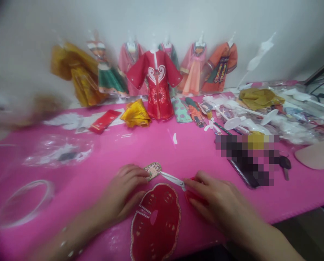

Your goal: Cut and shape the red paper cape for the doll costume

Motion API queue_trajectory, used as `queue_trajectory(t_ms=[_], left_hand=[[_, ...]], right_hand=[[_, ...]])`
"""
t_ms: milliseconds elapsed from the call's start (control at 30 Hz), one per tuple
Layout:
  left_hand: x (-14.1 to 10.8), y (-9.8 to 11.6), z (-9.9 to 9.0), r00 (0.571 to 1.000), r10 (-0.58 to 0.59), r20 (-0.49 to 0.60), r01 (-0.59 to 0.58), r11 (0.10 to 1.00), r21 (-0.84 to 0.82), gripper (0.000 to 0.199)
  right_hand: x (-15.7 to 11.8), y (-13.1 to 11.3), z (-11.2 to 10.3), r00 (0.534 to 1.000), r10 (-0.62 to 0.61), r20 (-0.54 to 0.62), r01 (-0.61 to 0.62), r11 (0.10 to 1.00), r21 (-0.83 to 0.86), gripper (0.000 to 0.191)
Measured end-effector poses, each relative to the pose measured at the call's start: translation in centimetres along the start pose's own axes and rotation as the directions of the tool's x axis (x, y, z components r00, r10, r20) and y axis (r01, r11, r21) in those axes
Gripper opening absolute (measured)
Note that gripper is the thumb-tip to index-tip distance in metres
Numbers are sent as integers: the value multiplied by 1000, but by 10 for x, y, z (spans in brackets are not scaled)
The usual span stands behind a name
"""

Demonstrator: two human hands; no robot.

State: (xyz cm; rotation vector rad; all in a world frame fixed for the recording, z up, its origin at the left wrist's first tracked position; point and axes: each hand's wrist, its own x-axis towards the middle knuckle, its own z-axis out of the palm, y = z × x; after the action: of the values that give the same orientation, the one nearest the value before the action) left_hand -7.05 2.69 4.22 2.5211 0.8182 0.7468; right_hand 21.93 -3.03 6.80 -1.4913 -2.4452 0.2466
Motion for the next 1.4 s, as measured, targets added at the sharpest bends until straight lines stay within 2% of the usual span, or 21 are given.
queue_trajectory(t_ms=[200, 300, 467, 667, 900, 1267, 1400], left_hand=[[3, 13, 1, 978, 116, 176, -115, 993, -17, 15], [2, 16, 2, 967, 142, 213, -141, 990, -17, 19], [5, 18, 1, 955, 141, 259, -143, 990, -12, 23], [6, 17, 0, 952, 135, 276, -137, 991, -14, 24], [5, 18, -1, 952, 134, 277, -138, 990, -5, 22], [5, 18, -1, 951, 138, 278, -143, 990, -2, 21], [6, 18, -1, 952, 143, 270, -147, 989, -7, 21]], right_hand=[[-24, 3, 13, 992, 55, 113, -63, 996, 66, 28], [-30, 4, 19, 983, 67, 171, -79, 995, 60, 29], [-27, 0, 16, 982, 43, 182, -53, 997, 50, 29], [-22, -3, 12, 970, 35, 239, -46, 998, 41, 27], [-21, -2, 14, 984, 11, 178, -15, 1000, 24, 27], [-21, -2, 15, 973, 35, 226, -37, 999, 7, 26], [-21, -1, 16, 980, 12, 197, -17, 1000, 26, 25]])
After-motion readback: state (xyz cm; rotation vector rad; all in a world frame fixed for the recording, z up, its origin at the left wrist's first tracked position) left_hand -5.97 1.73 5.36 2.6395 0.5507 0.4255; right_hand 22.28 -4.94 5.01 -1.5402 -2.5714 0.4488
